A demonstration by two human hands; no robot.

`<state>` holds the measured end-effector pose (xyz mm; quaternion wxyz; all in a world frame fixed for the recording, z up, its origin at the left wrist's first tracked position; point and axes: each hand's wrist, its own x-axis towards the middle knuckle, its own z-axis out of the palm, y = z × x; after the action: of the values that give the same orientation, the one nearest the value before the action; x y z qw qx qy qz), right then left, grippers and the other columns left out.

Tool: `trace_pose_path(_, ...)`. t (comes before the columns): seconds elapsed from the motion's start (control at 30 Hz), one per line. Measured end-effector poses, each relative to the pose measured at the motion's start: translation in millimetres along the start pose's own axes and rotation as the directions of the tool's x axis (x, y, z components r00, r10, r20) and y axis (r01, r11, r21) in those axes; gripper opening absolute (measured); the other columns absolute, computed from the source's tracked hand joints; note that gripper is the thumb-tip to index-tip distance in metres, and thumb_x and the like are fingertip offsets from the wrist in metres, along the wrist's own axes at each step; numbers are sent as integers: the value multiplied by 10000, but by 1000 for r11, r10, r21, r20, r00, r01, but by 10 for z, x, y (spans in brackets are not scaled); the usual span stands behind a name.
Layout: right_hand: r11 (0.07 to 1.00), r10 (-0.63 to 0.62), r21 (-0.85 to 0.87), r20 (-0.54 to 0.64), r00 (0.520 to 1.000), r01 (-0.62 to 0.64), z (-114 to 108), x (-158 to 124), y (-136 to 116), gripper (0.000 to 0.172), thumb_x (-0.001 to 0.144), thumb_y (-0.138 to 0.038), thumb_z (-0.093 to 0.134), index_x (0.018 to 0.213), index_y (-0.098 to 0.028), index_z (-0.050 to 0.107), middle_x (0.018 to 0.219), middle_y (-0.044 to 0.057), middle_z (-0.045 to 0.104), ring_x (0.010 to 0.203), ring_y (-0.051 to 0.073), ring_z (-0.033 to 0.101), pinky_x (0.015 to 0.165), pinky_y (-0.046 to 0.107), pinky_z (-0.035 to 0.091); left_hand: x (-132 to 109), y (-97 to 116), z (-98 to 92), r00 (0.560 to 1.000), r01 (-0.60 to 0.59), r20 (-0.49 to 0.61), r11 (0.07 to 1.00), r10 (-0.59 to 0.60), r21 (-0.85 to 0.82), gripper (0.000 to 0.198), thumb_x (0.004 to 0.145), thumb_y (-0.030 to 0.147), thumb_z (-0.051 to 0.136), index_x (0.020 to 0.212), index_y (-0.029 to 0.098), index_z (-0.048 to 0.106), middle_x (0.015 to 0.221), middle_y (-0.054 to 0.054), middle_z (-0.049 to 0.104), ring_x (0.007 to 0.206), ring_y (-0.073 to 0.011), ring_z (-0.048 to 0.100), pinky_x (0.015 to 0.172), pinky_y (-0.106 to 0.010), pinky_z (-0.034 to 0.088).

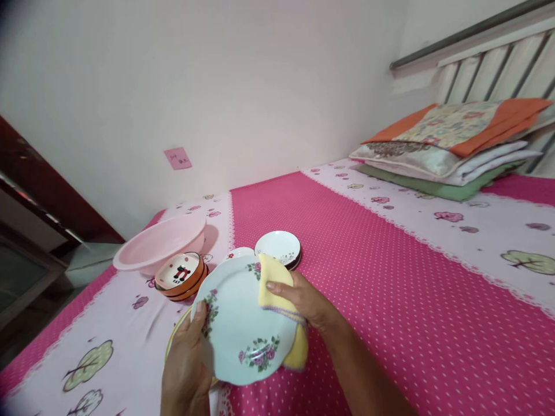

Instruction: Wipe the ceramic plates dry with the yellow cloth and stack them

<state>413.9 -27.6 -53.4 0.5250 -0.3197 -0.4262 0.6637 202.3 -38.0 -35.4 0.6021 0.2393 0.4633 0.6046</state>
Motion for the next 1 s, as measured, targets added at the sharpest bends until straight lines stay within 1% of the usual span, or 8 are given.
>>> trace_pose_path(0.13, 994, -24, 110, -14, 1000, 25, 174, 72, 116, 523, 800, -427, 809, 1224, -144, 687, 1063, 121, 784, 918, 269, 753, 873, 398, 573, -16, 18, 106, 988, -103, -134, 982, 82, -158, 322, 972, 253, 565, 1248, 160, 702, 1024, -122, 801, 871, -219, 773, 817, -312, 612)
trace_pose_path(0.23, 980, -36, 194, -28, 999, 40, 324, 105, 180, 592, 788, -412, 818, 1293, -156, 645, 1075, 115, 785, 953, 279, 751, 949, 440, 554, -14, -7, 163, 967, -163, -228, 966, 116, -202, 318, 988, 262, 549, 1247, 154, 700, 1019, -116, 798, 832, -197, 770, 738, -273, 622)
trace_pose_path(0.4, 958, -12, 285, -53, 998, 27, 471, 124, 238, 596, 787, -428, 816, 1291, -168, 631, 1115, 111, 776, 981, 287, 746, 958, 448, 556, -53, -122, 224, 936, -221, -324, 948, 139, -231, 330, 985, 330, 568, 1251, 182, 695, 1103, -101, 774, 940, -224, 754, 743, -304, 637)
trace_pose_path(0.53, 964, 2, 265, -34, 999, 7, 503, 126, 295, 601, 818, -463, 787, 1316, -173, 618, 1114, 113, 770, 979, 281, 743, 959, 450, 554, -57, -214, 202, 909, -220, -397, 957, 130, -190, 367, 972, 386, 581, 1277, 201, 666, 1092, -94, 764, 1019, -253, 731, 766, -339, 637)
trace_pose_path(0.63, 988, 5, 153, 39, 999, -10, 451, 126, 335, 578, 832, -527, 758, 1268, -162, 653, 1105, 123, 763, 953, 277, 739, 931, 452, 559, -8, -231, 77, 912, -265, -352, 958, 211, -111, 329, 952, 376, 611, 1233, 215, 666, 1041, -72, 757, 1022, -248, 725, 810, -337, 627)
trace_pose_path(0.77, 988, 107, -134, 190, 976, -82, 223, 104, 332, 603, 771, -565, 793, 1203, -152, 709, 1154, 125, 751, 980, 269, 721, 878, 388, 560, 20, -111, -191, 910, -323, -297, 943, 288, -75, 213, 916, 163, 613, 1109, 225, 675, 969, -38, 737, 1052, -219, 711, 833, -294, 614)
trace_pose_path(0.9, 824, 336, -532, 180, 925, -195, -13, 53, 299, 504, 697, -496, 850, 1067, -163, 774, 1022, 71, 783, 865, 229, 705, 763, 301, 541, -7, 69, -468, 936, -285, -232, 956, 263, -67, 233, 875, 14, 548, 993, 162, 684, 841, -50, 716, 1105, -237, 697, 796, -290, 624)
trace_pose_path(1.0, 712, 310, -684, 106, 945, -157, -81, 22, 224, 507, 635, -472, 889, 1040, -185, 781, 967, 47, 785, 842, 232, 690, 731, 296, 524, -4, 138, -565, 955, -232, -207, 970, 213, -76, 258, 875, -1, 534, 997, 166, 690, 785, -36, 719, 1125, -224, 694, 795, -278, 625)
